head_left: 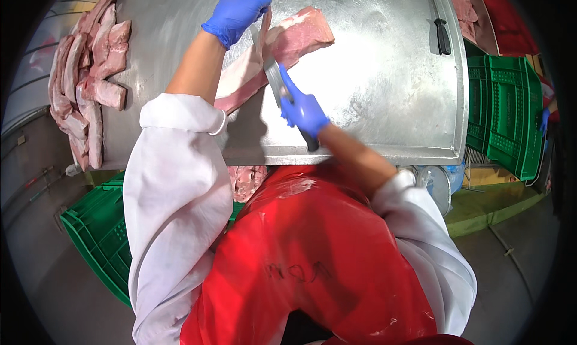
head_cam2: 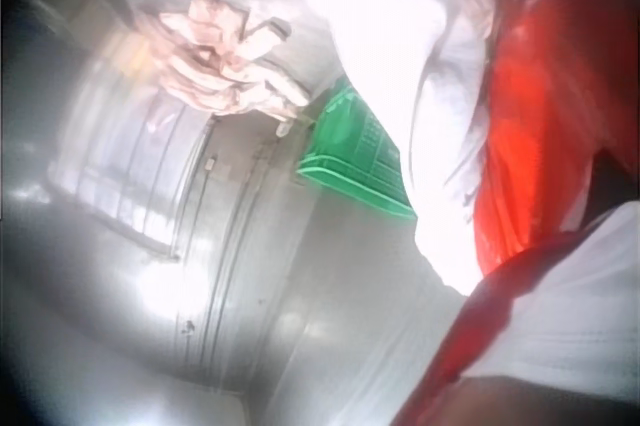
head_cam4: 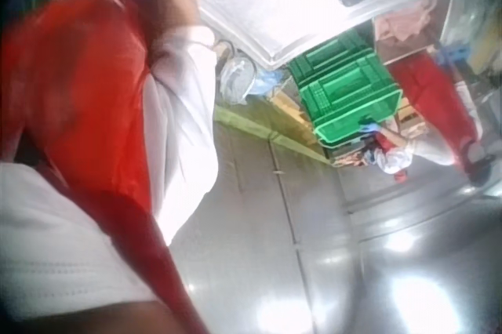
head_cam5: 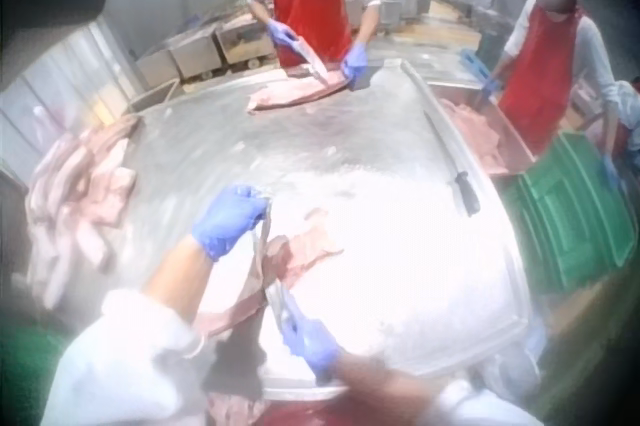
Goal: The person uses a knife to trim fat and cut a large piece of raw meat into smaller portions on a stainless steel table. Trimmed fat is placed into a green crate while the cut meat pieces are stacked on the table.
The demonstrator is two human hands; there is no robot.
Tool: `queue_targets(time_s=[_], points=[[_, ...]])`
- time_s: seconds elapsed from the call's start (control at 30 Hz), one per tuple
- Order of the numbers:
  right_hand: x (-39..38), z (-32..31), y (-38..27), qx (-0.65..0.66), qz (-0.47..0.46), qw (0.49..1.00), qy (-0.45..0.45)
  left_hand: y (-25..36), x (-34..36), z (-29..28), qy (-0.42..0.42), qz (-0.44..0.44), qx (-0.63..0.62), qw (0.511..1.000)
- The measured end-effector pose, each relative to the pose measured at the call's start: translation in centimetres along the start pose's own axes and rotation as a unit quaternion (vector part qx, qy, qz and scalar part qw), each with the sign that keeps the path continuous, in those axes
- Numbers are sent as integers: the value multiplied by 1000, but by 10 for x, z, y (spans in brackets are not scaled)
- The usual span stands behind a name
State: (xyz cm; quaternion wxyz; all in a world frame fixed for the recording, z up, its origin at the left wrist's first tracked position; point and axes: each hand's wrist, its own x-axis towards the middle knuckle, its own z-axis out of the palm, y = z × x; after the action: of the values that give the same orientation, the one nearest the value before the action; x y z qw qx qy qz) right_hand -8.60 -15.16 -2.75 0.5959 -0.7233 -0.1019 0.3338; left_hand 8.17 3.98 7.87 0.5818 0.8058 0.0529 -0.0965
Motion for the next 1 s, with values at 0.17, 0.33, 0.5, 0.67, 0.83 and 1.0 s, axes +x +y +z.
queue_targets(time_s=[0.17, 0.33, 0.5, 0.67, 0.83, 1.0], points=[[42, 0, -22, -28, -18, 999, -8, 14, -3, -12, 7, 6, 46, 999], [-23, 17, 19, 18, -26, 998, -53, 24, -22, -21, 20, 7, -32, 999], [42, 27, -25, -16, -4, 1000, -24, 28, -22, -30, 25, 20, 37, 999], [-36, 48, -5, -34, 27, 995, -95, 38, -39, -50, 73, 14, -38, 997], [46, 62, -31, -74, -12, 996, -45, 55, -52, -59, 36, 63, -54, 996], [-19, 79, 29, -69, -39, 992, -96, 61, -73, -95, 76, 72, -67, 992]])
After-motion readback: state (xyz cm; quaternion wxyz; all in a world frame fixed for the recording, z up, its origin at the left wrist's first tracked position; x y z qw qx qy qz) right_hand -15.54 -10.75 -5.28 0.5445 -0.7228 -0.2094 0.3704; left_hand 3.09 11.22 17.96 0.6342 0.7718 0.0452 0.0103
